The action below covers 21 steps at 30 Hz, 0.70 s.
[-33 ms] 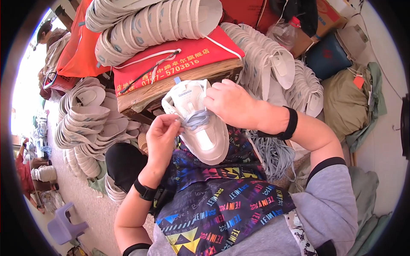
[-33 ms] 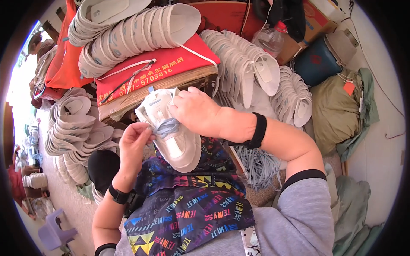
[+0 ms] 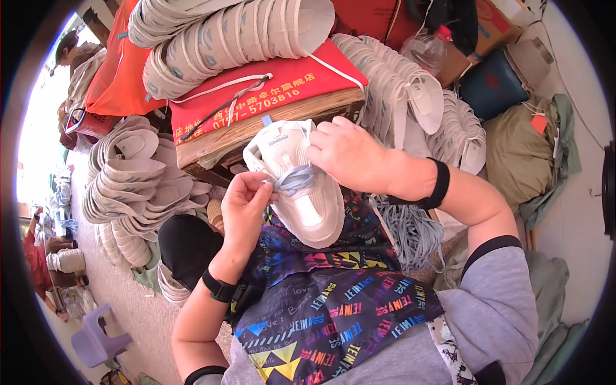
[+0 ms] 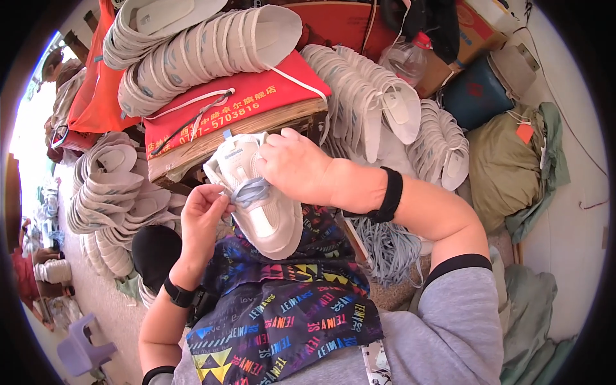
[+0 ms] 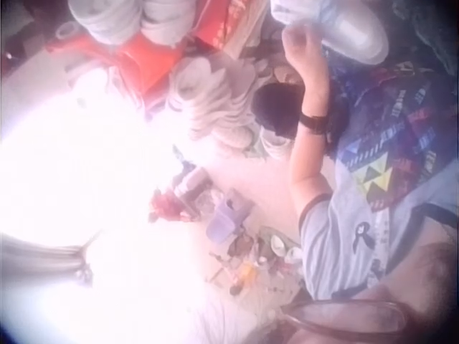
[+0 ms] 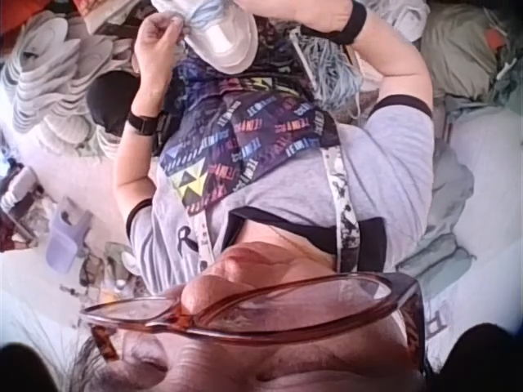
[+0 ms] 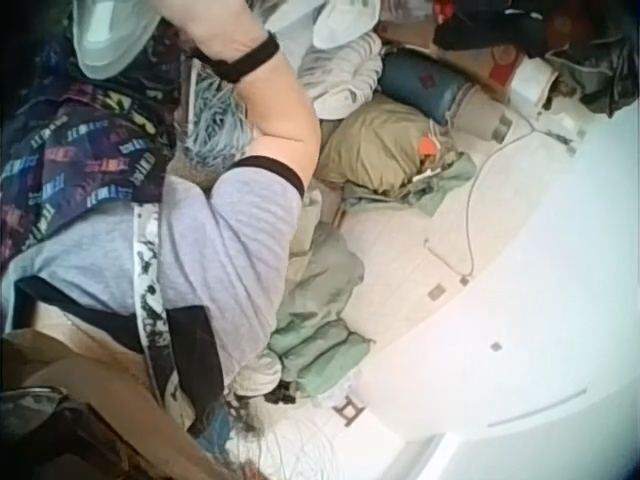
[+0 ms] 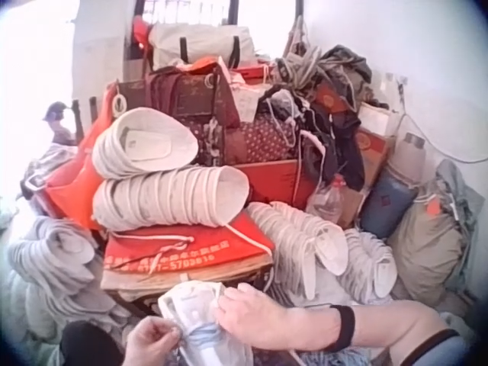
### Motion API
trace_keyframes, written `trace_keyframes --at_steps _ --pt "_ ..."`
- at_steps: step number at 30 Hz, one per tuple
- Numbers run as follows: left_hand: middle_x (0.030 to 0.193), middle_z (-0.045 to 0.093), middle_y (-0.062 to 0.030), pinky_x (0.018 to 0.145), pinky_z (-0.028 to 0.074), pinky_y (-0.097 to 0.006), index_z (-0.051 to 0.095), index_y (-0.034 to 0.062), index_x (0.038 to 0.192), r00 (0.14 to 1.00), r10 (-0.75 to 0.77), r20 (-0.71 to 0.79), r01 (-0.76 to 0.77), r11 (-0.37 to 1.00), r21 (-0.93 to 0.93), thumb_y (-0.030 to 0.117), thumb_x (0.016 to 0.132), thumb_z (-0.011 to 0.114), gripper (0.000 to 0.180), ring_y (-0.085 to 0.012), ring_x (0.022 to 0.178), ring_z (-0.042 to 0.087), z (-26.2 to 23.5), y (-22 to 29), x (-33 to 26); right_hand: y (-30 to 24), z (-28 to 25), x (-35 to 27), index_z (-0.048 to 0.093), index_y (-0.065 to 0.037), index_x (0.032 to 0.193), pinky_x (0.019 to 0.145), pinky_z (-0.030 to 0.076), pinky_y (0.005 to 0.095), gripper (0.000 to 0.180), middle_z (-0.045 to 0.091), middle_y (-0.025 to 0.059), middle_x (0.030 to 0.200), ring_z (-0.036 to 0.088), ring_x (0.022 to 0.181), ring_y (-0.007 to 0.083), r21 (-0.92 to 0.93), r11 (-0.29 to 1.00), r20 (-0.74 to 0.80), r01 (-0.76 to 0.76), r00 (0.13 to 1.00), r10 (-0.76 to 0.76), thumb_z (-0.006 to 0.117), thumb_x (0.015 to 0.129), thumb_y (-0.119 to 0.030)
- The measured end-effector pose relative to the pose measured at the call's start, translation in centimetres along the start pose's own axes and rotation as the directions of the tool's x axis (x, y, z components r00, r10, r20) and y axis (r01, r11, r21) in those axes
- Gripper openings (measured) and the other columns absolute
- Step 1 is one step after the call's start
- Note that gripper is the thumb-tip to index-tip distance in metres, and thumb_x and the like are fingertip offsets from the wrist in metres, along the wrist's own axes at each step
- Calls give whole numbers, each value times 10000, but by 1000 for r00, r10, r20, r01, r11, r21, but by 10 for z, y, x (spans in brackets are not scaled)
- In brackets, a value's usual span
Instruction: Lacing a pair of white sneakers in a manufacturing setting.
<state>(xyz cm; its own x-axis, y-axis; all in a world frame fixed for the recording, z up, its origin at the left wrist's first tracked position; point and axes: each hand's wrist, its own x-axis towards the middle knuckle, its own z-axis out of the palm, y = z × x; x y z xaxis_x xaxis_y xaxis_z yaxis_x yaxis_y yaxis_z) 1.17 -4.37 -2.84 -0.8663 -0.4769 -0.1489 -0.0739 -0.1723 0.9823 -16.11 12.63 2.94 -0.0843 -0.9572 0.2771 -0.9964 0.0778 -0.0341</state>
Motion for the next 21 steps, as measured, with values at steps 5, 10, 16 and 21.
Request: trace_keyframes --at_steps 5,10,16,21 --pt "814 609 -14 661 484 -216 549 23 1009 997 -72 -23 71 997 -33 16 912 612 116 -93 716 599 0 2 4 9 -10 8 546 -42 892 791 470 372 157 531 91 951 557 951 252 -51 995 -7 86 996 -86 596 750 -89" --pt "788 585 -24 617 502 -215 502 22 972 986 -164 43 165 986 -23 -17 850 625 178 -87 659 576 -5 11 15 23 -4 16 549 -31 932 702 528 398 181 547 98 982 625 868 269 23 985 -35 171 985 -170 590 772 -102" --pt "681 532 -33 555 446 -267 525 38 1012 990 111 87 -141 786 601 -23 775 622 263 -105 614 559 3 28 19 34 -2 22 532 -64 910 629 536 446 187 556 116 926 656 773 325 164 975 129 148 977 -170 633 755 -96" --pt "749 569 -109 594 478 -365 545 56 1033 952 227 207 -306 644 701 -18 776 605 273 -269 640 594 5 38 20 37 -2 23 542 -80 909 622 532 454 228 558 111 920 653 777 331 196 969 147 148 973 -178 671 724 -109"
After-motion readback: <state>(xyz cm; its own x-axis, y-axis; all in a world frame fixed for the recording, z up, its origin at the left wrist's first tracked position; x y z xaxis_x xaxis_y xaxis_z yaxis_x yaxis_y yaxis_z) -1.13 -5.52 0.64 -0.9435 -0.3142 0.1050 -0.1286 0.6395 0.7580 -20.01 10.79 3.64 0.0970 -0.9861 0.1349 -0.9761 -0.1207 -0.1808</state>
